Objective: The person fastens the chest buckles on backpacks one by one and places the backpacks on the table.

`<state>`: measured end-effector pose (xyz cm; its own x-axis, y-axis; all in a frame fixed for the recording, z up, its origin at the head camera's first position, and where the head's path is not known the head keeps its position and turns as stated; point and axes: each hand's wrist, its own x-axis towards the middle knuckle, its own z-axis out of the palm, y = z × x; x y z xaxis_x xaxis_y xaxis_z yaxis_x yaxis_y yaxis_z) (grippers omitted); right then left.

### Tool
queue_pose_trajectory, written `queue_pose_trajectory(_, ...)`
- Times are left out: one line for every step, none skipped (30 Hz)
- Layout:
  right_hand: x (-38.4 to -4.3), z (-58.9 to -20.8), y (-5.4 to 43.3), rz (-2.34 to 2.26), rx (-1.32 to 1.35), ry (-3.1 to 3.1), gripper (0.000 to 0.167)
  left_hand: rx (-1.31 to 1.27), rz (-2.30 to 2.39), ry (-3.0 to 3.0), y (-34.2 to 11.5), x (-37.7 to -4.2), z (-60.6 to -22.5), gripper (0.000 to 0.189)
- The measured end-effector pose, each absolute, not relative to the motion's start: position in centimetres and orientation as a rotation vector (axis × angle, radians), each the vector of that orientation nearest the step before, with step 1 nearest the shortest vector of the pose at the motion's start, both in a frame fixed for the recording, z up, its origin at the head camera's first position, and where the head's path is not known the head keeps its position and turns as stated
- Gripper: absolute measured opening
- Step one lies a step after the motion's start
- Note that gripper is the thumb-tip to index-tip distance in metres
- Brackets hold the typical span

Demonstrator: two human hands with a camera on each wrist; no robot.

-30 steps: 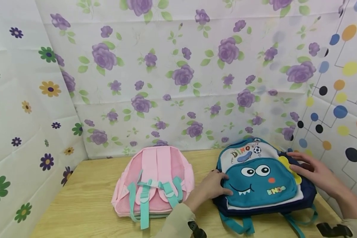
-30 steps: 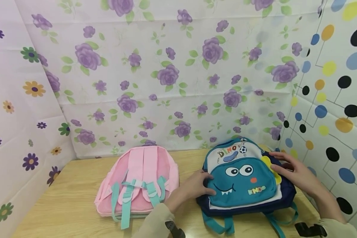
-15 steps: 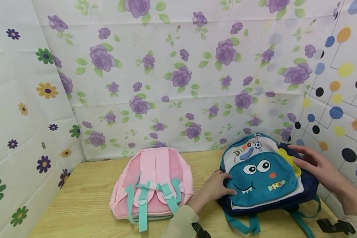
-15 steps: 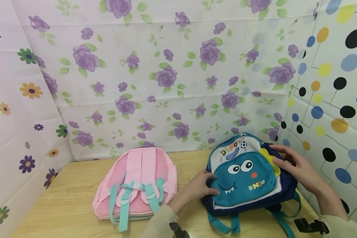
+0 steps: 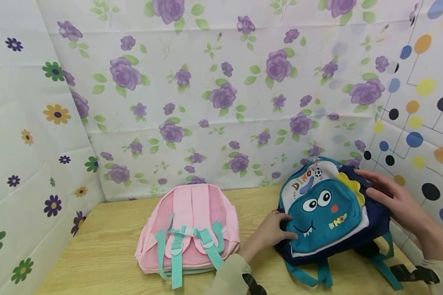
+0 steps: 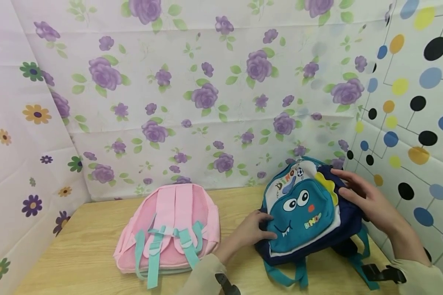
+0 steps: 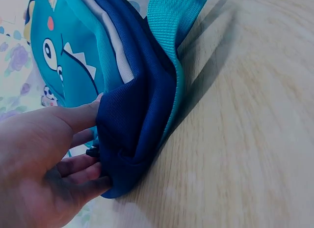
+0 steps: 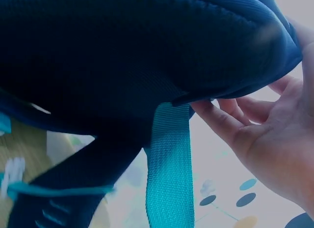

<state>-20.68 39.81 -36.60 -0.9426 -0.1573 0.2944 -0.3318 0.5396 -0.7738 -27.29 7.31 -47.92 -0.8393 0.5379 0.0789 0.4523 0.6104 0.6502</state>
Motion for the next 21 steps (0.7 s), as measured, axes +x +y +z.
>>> queue_pose_trajectory(-20.6, -36.4, 39.7, 1.373, 0.433, -2.582, 0.051, 0.839, 1.050, 2.699, 7.4, -27.3, -48.0, 0.058)
queue_pose_trajectory(-20.6, -36.2, 39.6, 1.380, 0.453, -2.579, 0.051, 0.844, 1.063, 2.693, 7.5, -27.3, -48.0, 0.057)
queue_pose_trajectory(-20.6, -36.0, 39.5, 1.389, 0.473, -2.574, 0.051, 0.848, 1.071, 2.688, 7.6, -27.3, -48.0, 0.057)
queue_pose_trajectory(-20.6, -35.8, 39.5, 1.397, 0.490, -2.570, 0.051, 0.851, 1.080, 2.682, 7.7, -27.4, -48.0, 0.057)
queue_pose_trajectory(-20.6, -35.6, 39.4, 1.396, 0.506, -2.566, 0.051, 0.855, 1.089, 2.677, 7.9, -27.5, -48.0, 0.057)
queue_pose_trajectory(-20.7, -35.4, 39.3, 1.393, 0.523, -2.561, 0.051, 0.863, 1.098, 2.670, 8.0, -27.6, -48.0, 0.057)
queue_pose_trajectory(-20.8, -35.2, 39.2, 1.391, 0.539, -2.556, 0.051, 0.867, 1.106, 2.663, 8.2, -27.8, -47.9, 0.056)
queue_pose_trajectory(-20.9, -35.0, 39.2, 1.387, 0.556, -2.552, 0.051, 0.871, 1.115, 2.657, 8.3, -28.0, -47.9, 0.056)
queue_pose_trajectory(-21.0, -34.8, 39.1, 1.380, 0.572, -2.550, 0.052, 0.874, 1.118, 2.652, 8.5, -28.2, -47.8, 0.056)
queue_pose_trajectory(-21.0, -34.7, 39.0, 1.369, 0.584, -2.548, 0.052, 0.875, 1.120, 2.649, 8.7, -28.3, -47.8, 0.056)
queue_pose_trajectory(-21.1, -34.5, 38.8, 1.361, 0.596, -2.544, 0.052, 0.879, 1.118, 2.647, 8.8, -28.5, -47.8, 0.056)
queue_pose_trajectory(-21.2, -34.4, 38.7, 1.354, 0.606, -2.542, 0.052, 0.879, 1.115, 2.647, 9.0, -28.7, -47.8, 0.056)
queue_pose_trajectory(-21.3, -34.2, 38.6, 1.340, 0.613, -2.543, 0.052, 0.877, 1.109, 2.647, 9.2, -28.8, -47.9, 0.056)
queue_pose_trajectory(-21.3, -34.1, 38.5, 1.325, 0.620, -2.547, 0.052, 0.876, 1.107, 2.648, 9.4, -28.9, -47.9, 0.056)
queue_pose_trajectory(-21.4, -34.0, 38.4, 1.308, 0.621, -2.551, 0.052, 0.874, 1.103, 2.649, 9.6, -28.9, -48.0, 0.057)
queue_pose_trajectory(-21.4, -33.8, 38.3, 1.299, 0.616, -2.553, 0.052, 0.872, 1.101, 2.651, 9.8, -29.0, -48.1, 0.057)
queue_pose_trajectory(-21.4, -33.7, 38.3, 1.285, 0.614, -2.561, 0.053, 0.871, 1.103, 2.651, 10.0, -29.0, -48.1, 0.057)
queue_pose_trajectory(-21.4, -33.6, 38.2, 1.273, 0.609, -2.569, 0.053, 0.865, 1.109, 2.648, 10.2, -29.0, -48.2, 0.057)
queue_pose_trajectory(-21.5, -33.4, 38.1, 1.253, 0.602, -2.582, 0.054, 0.863, 1.117, 2.645, 10.4, -29.0, -48.2, 0.057)
queue_pose_trajectory(-21.5, -33.3, 38.0, 1.235, 0.593, -2.594, 0.054, 0.864, 1.124, 2.643, 10.6, -29.0, -48.2, 0.058)
queue_pose_trajectory(-21.5, -33.1, 37.9, 1.216, 0.580, -2.605, 0.055, 0.867, 1.129, 2.641, 10.7, -29.0, -48.3, 0.058)
